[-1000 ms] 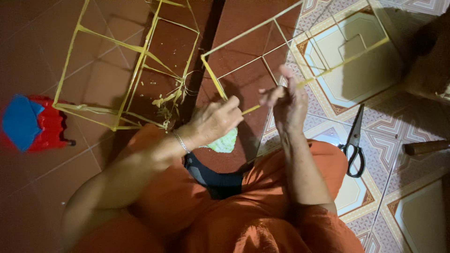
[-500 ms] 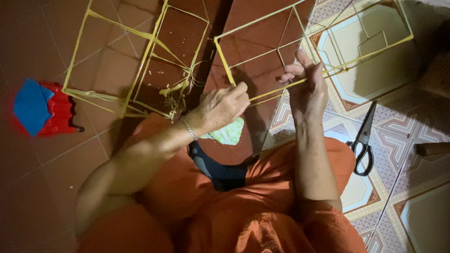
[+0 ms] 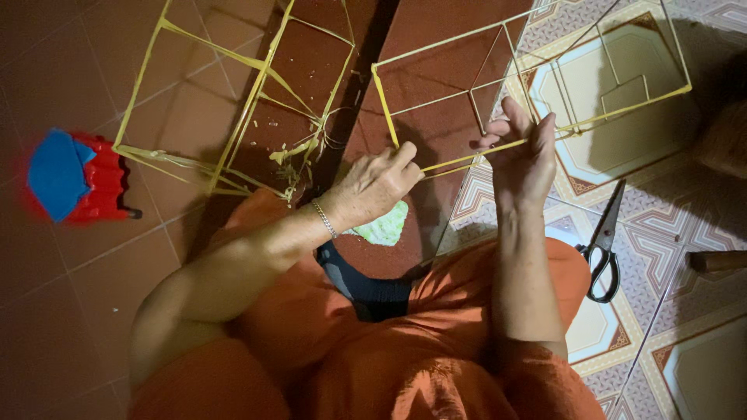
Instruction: The person sits on the floor and weaves a yellow strip around the frame of a small basket. They use their hands to thread the strip through the frame and occasionally use scissors to trim the strip.
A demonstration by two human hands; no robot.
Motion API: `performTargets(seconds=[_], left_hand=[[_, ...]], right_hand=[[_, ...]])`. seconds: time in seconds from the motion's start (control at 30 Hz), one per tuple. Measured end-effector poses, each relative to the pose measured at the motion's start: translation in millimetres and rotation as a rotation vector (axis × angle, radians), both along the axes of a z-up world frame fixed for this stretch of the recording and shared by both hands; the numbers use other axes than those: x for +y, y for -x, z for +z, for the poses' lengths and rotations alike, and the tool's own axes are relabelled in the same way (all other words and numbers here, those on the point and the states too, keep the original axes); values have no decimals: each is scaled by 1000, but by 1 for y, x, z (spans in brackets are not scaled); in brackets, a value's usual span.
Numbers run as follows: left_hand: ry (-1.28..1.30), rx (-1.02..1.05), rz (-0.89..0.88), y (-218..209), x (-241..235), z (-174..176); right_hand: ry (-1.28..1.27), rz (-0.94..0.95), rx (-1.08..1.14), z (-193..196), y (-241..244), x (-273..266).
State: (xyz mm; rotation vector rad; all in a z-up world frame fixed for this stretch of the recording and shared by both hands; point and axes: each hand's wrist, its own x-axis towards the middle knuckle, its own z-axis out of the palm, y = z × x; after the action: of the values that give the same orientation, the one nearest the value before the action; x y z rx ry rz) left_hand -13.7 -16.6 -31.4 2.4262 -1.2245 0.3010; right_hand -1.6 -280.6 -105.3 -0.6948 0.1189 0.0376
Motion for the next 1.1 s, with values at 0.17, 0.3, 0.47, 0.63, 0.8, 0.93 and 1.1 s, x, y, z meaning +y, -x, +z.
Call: performTargets(seconds=[0.17, 0.3, 0.47, 0.63, 0.8, 0.93, 1.1], left_hand=[[-37, 239, 88, -7, -1, -5], [-1, 179, 94, -10, -1, -2], [138, 295, 83, -12, -2, -1], [309, 407, 62, -13, 6, -8], [369, 391, 37, -21, 0, -20], [92, 282, 84, -24, -6, -21], [129, 200, 78, -19, -13, -18]], right_hand=[[41, -43, 65, -13, -3, -7], [125, -80, 66, -14, -5, -6], [111, -9, 30, 0, -4, -7], [256, 72, 101, 9, 17, -43], [309, -190, 118, -24, 89, -123], [1105, -394, 417, -86, 159, -163], [1962, -469, 428, -135, 230, -196]])
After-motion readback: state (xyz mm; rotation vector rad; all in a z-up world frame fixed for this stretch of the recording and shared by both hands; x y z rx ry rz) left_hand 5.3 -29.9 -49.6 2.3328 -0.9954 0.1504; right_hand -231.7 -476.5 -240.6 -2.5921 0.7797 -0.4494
